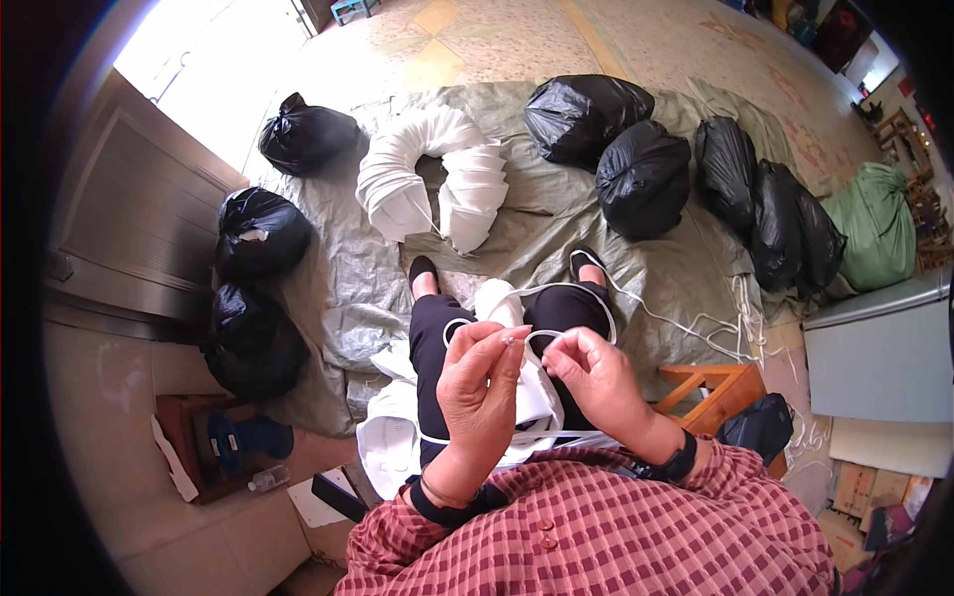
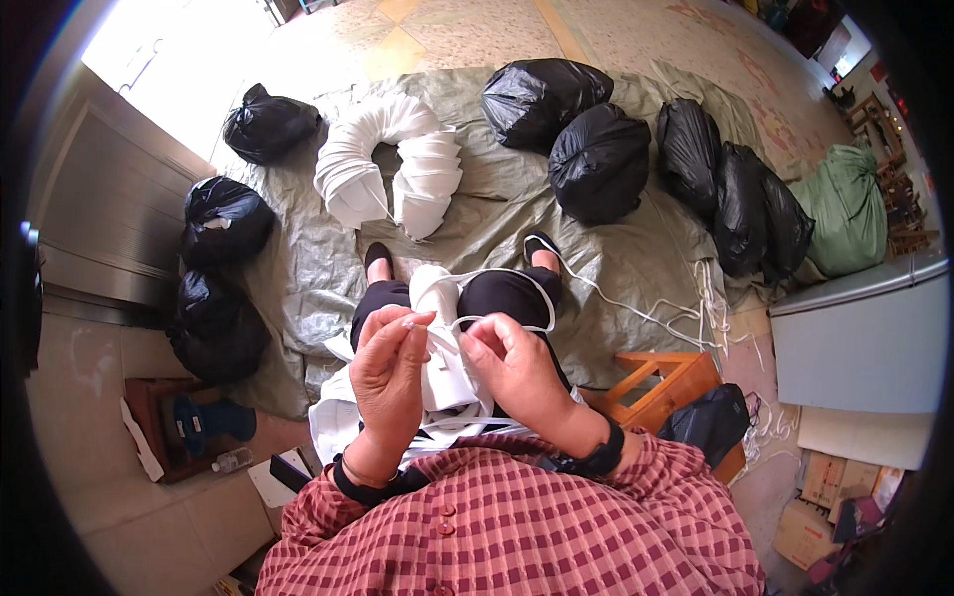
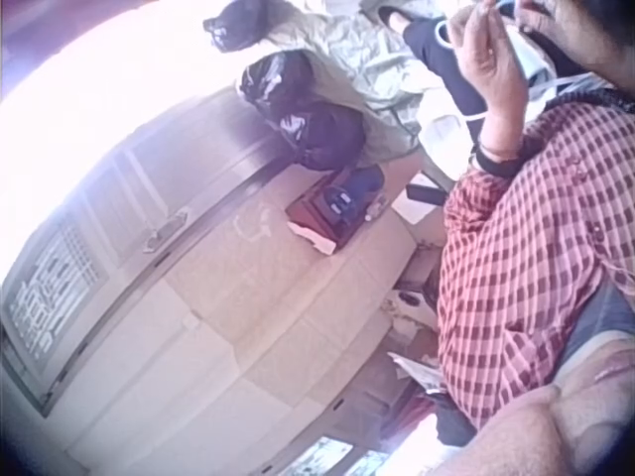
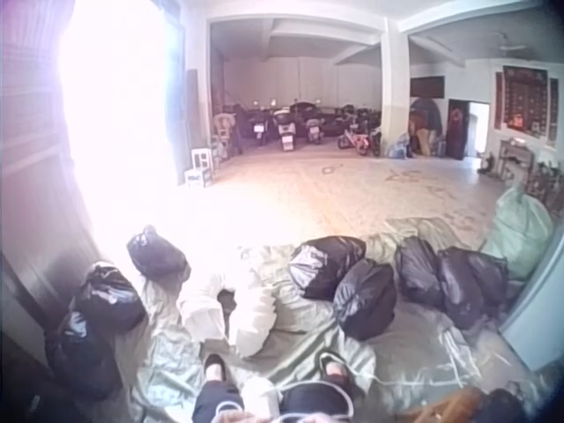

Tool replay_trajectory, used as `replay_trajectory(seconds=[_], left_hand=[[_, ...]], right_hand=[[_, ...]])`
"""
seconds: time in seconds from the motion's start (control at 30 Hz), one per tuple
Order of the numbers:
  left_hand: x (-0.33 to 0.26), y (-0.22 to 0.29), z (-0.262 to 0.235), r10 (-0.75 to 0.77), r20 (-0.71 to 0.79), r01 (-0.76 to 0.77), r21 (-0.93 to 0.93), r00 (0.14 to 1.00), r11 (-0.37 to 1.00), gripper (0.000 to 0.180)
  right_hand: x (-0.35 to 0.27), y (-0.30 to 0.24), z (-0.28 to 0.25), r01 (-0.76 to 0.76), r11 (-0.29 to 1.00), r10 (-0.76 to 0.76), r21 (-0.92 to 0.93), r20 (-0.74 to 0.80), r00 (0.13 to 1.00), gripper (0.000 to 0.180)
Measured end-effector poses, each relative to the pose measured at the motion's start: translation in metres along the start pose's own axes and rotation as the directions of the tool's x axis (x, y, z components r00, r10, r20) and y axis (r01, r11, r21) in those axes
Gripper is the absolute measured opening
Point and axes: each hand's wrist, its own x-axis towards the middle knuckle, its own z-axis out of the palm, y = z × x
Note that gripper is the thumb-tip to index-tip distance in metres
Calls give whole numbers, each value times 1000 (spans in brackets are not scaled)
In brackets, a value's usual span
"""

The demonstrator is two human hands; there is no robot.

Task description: The recorder is lacing a white shoe while sitting on the floor among several bags and shoe components.

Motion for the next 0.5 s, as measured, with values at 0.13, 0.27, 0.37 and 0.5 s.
replay_trajectory(seconds=[0.13,0.27,0.37,0.5], left_hand=[[-5,24,-10,-188,133,215,-233,973,948,15],[-27,31,-27,-261,425,373,-205,867,905,12],[-28,28,-36,-91,561,64,67,823,996,13],[-30,32,-53,-135,620,9,203,773,979,20]], right_hand=[[8,38,-7,-274,845,274,459,69,959,29],[113,4,22,9,813,-44,582,47,998,29],[108,-87,60,353,921,-355,165,728,587,30],[103,-95,39,621,784,-390,-21,761,518,39]])
